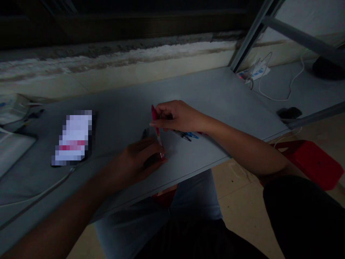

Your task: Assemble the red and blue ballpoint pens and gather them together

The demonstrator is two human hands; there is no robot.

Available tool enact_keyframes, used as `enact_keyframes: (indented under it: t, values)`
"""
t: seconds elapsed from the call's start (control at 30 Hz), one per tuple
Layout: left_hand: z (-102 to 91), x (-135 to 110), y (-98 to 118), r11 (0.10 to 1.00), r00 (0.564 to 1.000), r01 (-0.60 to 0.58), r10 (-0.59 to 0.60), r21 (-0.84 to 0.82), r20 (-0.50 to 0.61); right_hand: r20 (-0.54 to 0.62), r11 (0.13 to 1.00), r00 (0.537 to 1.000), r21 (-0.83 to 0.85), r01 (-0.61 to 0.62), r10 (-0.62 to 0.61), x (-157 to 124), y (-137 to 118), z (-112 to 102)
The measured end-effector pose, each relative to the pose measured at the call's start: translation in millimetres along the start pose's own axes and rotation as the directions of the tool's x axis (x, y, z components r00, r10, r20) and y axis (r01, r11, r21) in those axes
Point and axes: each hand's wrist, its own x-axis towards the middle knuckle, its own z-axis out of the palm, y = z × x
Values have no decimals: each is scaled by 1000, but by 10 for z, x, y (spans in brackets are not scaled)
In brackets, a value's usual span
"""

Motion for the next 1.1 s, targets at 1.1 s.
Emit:
enact_keyframes:
  t: [1.1]
  values:
    - [-29, 5, 3, 997, 997, 81, -81, 9, -16, -59, 987, 998, 161, 8, 2, 24, -2, 26]
